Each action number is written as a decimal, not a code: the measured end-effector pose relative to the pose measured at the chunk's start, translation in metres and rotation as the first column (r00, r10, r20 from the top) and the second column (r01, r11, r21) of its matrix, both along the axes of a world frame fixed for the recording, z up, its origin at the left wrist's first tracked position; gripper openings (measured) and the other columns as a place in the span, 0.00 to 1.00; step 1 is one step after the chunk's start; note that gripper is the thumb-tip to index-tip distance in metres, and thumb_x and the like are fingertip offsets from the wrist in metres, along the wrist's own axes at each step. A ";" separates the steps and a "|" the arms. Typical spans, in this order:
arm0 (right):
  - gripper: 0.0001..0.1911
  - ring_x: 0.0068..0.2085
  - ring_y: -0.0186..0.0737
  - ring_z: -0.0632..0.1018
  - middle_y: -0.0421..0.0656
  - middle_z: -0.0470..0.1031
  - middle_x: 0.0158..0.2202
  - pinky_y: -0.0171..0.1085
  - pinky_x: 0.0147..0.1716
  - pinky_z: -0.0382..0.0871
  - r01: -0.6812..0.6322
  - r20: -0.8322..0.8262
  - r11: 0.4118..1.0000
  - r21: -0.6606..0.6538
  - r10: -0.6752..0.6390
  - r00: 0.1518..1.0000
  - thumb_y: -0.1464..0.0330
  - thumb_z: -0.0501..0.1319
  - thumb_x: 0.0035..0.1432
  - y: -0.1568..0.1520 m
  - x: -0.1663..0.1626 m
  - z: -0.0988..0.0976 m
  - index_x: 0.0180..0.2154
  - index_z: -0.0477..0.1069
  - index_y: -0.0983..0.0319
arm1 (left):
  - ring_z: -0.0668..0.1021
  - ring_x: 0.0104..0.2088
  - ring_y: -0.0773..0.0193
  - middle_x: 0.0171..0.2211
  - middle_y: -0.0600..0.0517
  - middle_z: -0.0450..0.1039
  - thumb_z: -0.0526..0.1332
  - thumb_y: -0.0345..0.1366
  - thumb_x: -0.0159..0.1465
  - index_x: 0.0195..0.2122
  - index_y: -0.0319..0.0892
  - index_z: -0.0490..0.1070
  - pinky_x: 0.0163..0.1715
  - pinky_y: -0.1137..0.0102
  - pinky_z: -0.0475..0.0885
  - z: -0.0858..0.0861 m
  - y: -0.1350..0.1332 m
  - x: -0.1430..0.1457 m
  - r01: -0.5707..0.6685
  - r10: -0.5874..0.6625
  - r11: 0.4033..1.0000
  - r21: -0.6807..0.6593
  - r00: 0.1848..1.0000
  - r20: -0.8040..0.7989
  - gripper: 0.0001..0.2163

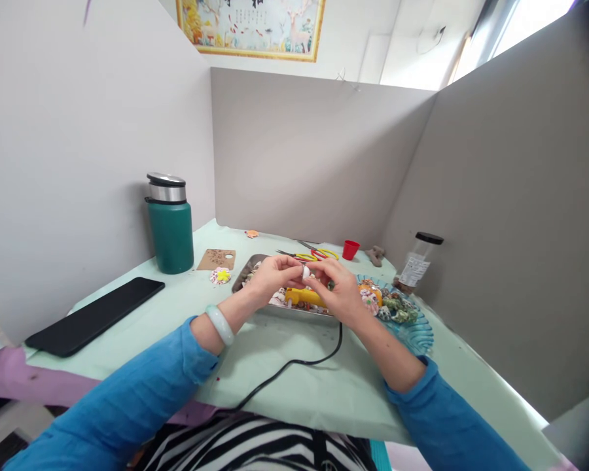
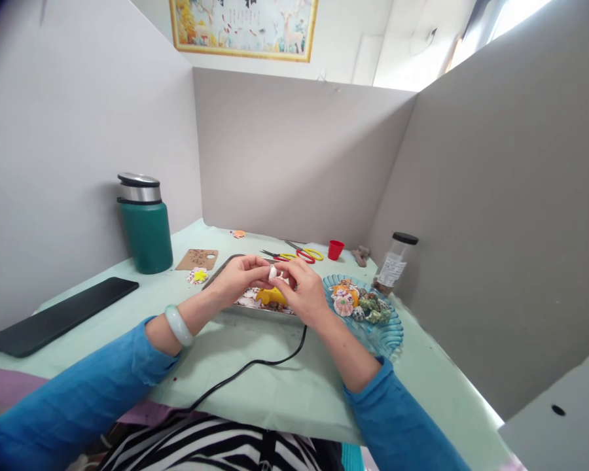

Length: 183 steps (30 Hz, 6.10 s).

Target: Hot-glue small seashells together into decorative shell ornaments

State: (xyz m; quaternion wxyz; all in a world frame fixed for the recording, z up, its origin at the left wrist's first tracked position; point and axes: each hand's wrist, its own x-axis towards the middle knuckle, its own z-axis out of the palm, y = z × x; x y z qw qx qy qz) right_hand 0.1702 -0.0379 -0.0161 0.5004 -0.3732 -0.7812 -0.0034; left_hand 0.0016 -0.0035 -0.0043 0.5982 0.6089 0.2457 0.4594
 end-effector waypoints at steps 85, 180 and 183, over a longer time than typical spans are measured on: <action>0.14 0.31 0.34 0.73 0.42 0.74 0.37 0.35 0.31 0.67 -0.187 -0.179 0.900 -0.394 0.125 0.976 0.65 0.62 0.53 0.003 0.008 0.005 0.43 0.69 0.61 | 0.69 0.20 0.74 0.23 0.53 0.69 0.67 0.38 0.50 0.30 0.36 0.70 0.24 0.74 0.68 -0.001 0.007 -0.003 -0.039 0.056 0.994 0.106 0.985 -0.161 0.12; 0.12 0.26 0.36 0.69 0.41 0.72 0.25 0.35 0.28 0.60 0.203 0.027 0.978 -0.037 -0.202 0.979 0.63 0.54 0.61 -0.003 -0.002 -0.001 0.31 0.72 0.61 | 0.73 0.23 0.69 0.23 0.53 0.71 0.65 0.39 0.53 0.39 0.36 0.73 0.29 0.72 0.71 -0.005 -0.002 0.004 -0.064 0.076 0.978 0.200 0.995 -0.057 0.15; 0.11 0.26 0.36 0.69 0.41 0.72 0.26 0.35 0.29 0.61 0.254 0.008 0.967 0.011 -0.254 0.967 0.65 0.53 0.60 -0.001 0.001 -0.001 0.32 0.72 0.61 | 0.75 0.26 0.68 0.24 0.52 0.72 0.65 0.39 0.53 0.42 0.36 0.73 0.33 0.69 0.72 -0.003 -0.004 0.003 -0.004 0.021 0.979 0.203 0.996 -0.081 0.16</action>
